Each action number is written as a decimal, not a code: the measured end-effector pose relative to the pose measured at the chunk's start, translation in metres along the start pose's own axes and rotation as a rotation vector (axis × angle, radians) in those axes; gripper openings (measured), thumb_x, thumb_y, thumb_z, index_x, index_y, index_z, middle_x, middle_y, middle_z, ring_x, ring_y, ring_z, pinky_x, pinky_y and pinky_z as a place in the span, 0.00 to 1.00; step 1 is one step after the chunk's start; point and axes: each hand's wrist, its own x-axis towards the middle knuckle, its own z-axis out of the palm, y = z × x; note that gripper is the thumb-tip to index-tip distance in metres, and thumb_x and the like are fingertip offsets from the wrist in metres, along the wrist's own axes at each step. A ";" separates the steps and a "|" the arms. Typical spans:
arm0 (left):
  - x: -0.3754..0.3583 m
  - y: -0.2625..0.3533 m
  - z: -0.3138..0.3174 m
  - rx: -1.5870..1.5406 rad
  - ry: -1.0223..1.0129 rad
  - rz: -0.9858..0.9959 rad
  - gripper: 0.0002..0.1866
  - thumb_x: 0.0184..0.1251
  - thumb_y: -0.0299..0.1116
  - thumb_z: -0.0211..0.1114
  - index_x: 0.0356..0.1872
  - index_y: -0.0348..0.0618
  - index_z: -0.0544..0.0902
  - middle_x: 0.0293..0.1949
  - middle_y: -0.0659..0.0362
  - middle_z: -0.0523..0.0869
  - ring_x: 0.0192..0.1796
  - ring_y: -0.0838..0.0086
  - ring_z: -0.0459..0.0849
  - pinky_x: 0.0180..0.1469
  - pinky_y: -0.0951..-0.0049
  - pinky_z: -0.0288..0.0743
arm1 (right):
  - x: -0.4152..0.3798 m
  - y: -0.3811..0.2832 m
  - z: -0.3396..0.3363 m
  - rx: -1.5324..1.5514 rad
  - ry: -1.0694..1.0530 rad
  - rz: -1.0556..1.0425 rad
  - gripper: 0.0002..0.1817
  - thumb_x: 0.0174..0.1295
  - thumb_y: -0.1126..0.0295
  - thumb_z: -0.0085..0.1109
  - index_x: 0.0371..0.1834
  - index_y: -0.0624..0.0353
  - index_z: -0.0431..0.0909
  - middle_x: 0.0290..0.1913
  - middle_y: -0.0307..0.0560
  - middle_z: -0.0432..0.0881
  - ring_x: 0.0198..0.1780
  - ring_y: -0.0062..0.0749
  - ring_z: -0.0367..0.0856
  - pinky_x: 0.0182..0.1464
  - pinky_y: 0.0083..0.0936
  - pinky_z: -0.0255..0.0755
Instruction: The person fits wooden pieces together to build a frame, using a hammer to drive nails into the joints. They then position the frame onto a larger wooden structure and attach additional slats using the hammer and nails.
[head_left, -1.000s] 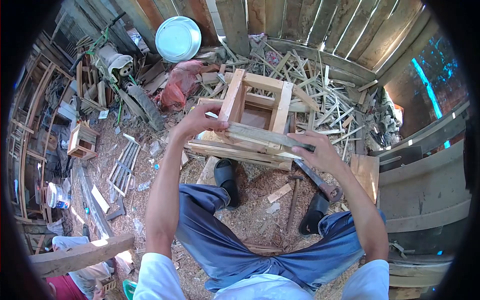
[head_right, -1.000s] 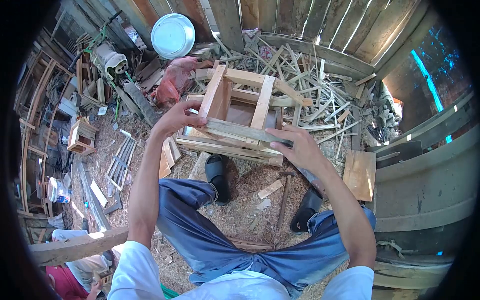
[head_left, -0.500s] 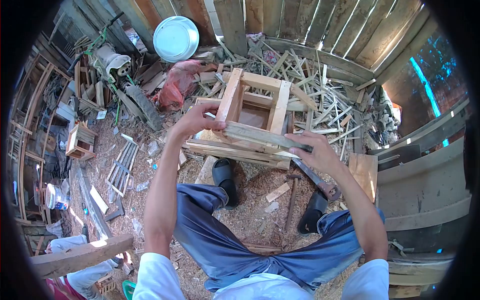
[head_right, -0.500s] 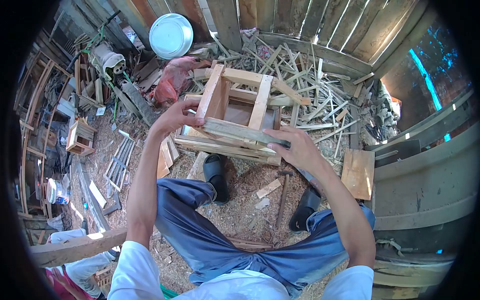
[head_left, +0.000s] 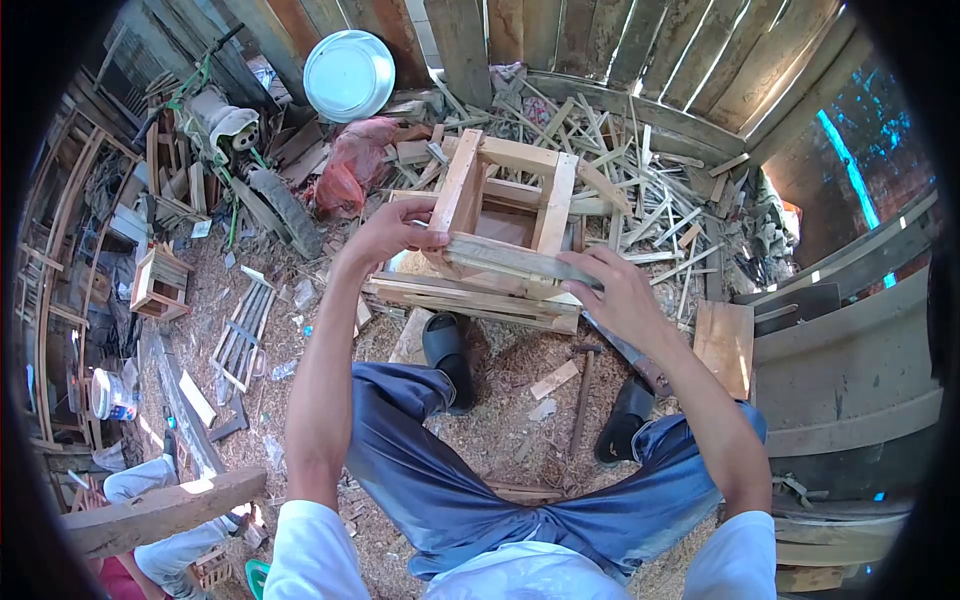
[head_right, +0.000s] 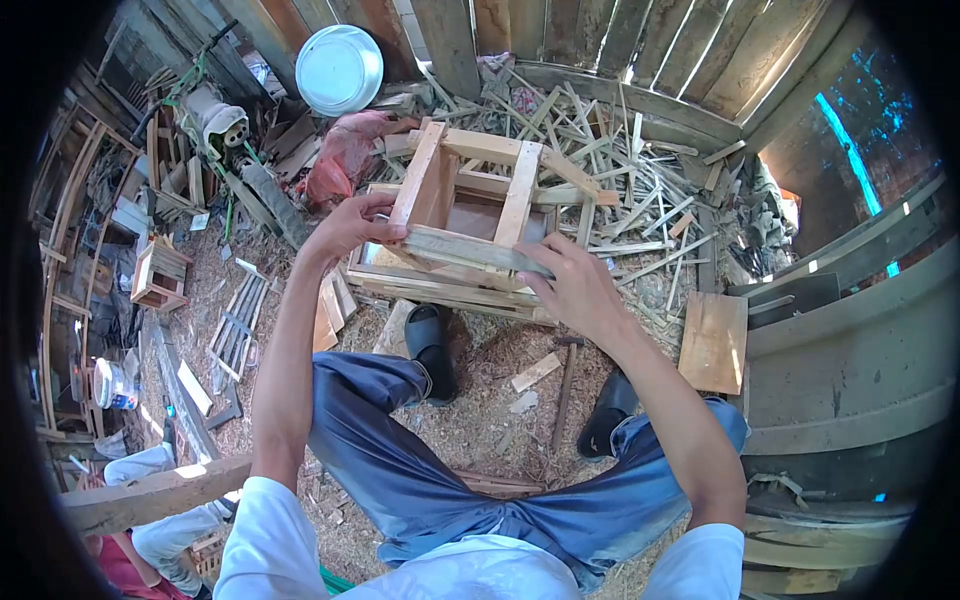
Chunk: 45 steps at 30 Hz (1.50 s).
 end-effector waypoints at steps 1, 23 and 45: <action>0.001 0.000 -0.001 -0.003 -0.011 0.004 0.33 0.52 0.31 0.77 0.62 0.38 0.78 0.51 0.57 0.85 0.48 0.74 0.82 0.52 0.73 0.73 | 0.001 0.000 0.002 0.001 0.000 0.000 0.18 0.61 0.69 0.65 0.55 0.55 0.81 0.42 0.49 0.79 0.41 0.48 0.81 0.43 0.37 0.76; 0.000 0.002 -0.002 0.016 -0.022 0.016 0.34 0.54 0.30 0.77 0.63 0.33 0.75 0.51 0.56 0.84 0.52 0.73 0.83 0.57 0.72 0.75 | -0.002 -0.006 0.004 -0.181 0.083 -0.101 0.25 0.55 0.65 0.68 0.57 0.56 0.75 0.47 0.48 0.77 0.53 0.45 0.76 0.53 0.40 0.67; 0.018 0.003 0.006 0.022 0.093 -0.024 0.30 0.50 0.32 0.79 0.54 0.31 0.78 0.36 0.60 0.84 0.33 0.80 0.80 0.32 0.80 0.69 | 0.023 0.023 0.000 -0.095 -0.004 0.000 0.26 0.54 0.75 0.66 0.59 0.56 0.73 0.53 0.54 0.80 0.55 0.53 0.77 0.58 0.42 0.70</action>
